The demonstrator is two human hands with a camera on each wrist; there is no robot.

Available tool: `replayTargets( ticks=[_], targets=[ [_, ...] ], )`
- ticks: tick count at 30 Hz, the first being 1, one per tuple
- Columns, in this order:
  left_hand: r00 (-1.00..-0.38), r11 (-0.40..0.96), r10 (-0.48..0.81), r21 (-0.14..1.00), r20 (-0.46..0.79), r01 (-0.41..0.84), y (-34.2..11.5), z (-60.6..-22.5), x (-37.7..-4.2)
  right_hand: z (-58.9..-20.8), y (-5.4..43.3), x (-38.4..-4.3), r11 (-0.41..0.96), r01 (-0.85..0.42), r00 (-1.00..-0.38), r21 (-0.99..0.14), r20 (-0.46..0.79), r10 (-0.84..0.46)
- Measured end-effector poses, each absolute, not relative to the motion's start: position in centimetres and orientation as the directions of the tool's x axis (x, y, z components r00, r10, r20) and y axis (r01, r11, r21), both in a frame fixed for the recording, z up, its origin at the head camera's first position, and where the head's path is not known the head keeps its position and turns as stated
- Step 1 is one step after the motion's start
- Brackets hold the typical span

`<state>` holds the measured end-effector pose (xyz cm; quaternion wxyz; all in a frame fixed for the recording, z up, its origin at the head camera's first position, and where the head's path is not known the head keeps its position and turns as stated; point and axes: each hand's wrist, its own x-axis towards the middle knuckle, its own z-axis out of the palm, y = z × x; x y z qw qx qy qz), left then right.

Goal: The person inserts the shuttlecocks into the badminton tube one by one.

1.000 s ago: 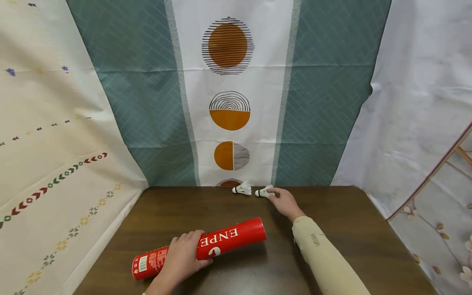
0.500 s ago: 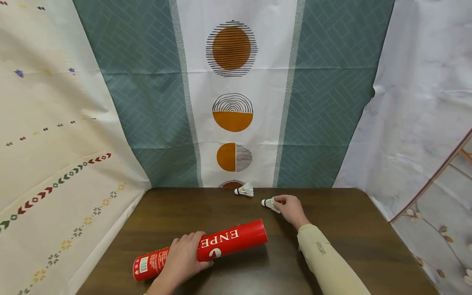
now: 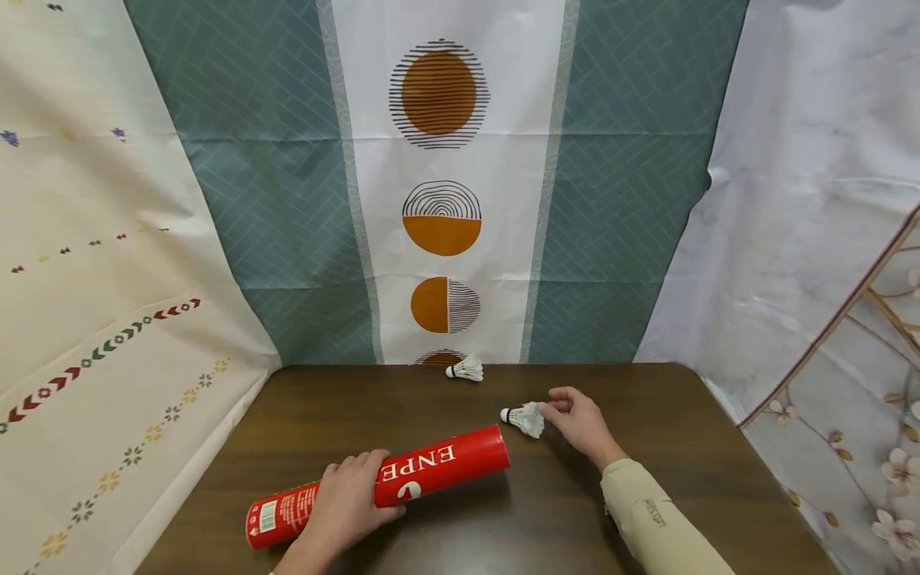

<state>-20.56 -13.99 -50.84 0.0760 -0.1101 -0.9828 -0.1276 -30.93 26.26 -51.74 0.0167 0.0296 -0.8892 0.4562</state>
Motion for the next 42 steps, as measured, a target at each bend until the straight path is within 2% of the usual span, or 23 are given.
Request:
replayTargets(
  ticks=[5, 10, 16, 20, 24, 30, 36, 42],
  targets=[
    [-0.965, 0.938, 0.202, 0.250, 0.166, 0.239, -13.9, -50.9, -20.6, -52.0, 24.8, -30.8, 0.530, -0.033, -0.999, -0.848, 0.012, -0.042],
    [-0.968, 0.939, 0.197, 0.255, 0.153, 0.231, -13.9, -50.9, -20.5, -51.5, 23.5, -30.6, 0.509, -0.047, -0.998, -0.860, 0.022, -0.055],
    [-0.969, 0.938, 0.189, 0.262, 0.158, 0.225, -13.9, -50.7, -20.4, -48.7, 23.8, -29.6, 0.476, -0.081, -0.996, -0.876, 0.052, -0.075],
    [-0.971, 0.942, 0.163, 0.265, 0.175, 0.205, -14.0, -50.4, -20.4, -47.0, 25.0, -28.1, 0.518, -0.106, -0.992, -0.849, 0.057, -0.110],
    [-0.970, 0.946, 0.138, 0.262, 0.200, 0.189, -14.2, -50.1, -20.5, -46.5, 26.1, -26.8, 0.517, -0.164, -0.979, -0.840, 0.073, -0.192],
    [-0.961, 0.941, 0.181, 0.248, 0.210, 0.231, -13.7, -49.7, -20.5, -46.3, 24.5, -25.7, 0.372, -0.254, -0.922, -0.893, 0.108, -0.371],
    [-0.954, 0.937, 0.197, 0.245, 0.224, 0.250, -13.0, -49.7, -20.1, -46.3, 21.8, -24.4, 0.288, -0.209, -0.903, -0.934, 0.071, -0.423],
    [-0.965, 0.944, 0.162, 0.251, 0.208, 0.212, -13.6, -49.7, -20.1, -46.9, 21.1, -23.8, 0.244, -0.134, -0.932, -0.961, 0.038, -0.359]
  ],
)
